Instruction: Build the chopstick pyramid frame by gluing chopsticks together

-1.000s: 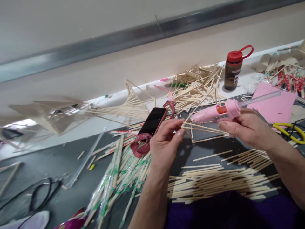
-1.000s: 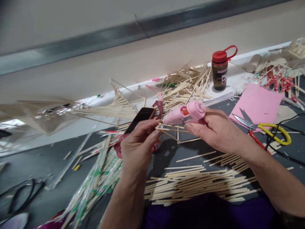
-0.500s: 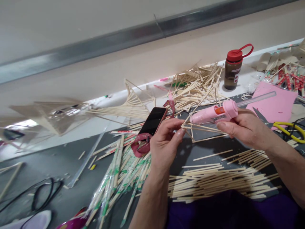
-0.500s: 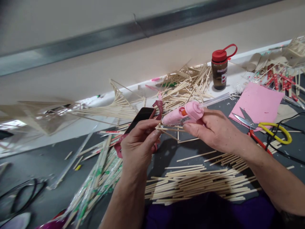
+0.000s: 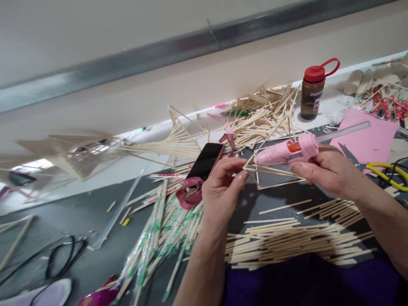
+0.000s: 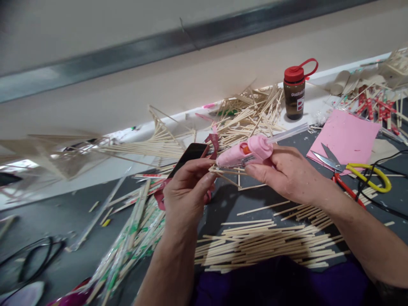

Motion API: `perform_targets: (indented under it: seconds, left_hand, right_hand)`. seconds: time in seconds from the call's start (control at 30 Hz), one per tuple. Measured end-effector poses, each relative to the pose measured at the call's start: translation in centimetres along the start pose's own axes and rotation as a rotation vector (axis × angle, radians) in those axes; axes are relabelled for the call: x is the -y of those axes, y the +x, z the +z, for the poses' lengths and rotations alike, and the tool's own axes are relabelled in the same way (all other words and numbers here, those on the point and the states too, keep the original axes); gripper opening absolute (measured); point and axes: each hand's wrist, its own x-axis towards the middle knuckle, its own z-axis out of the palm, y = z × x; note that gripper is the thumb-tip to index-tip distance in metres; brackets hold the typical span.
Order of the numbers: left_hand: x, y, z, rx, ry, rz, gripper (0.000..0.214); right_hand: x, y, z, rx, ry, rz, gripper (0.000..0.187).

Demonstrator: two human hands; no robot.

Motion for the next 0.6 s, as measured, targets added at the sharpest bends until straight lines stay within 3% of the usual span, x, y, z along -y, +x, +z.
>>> perform_targets:
  seconds: [0.17,0.43,0.6]
  left_hand:
    - [0.12,-0.06,0.00,0.001,-0.040,-0.005,0.025]
    - [-0.08,-0.10,-0.34,0.030,0.040,0.101,0.014]
    - [0.12,-0.06,-0.37,0.035,0.024,0.114,0.019]
  right_hand:
    - [0.05,0.12,-0.05,-0.010,0.022,0.003,0.039]
    - [0.23,0.12,-0.27,0.008,0.065,-0.019,0.039]
    - [0.00,0.27,-0.13,0.017,0.075,-0.014,0.038]
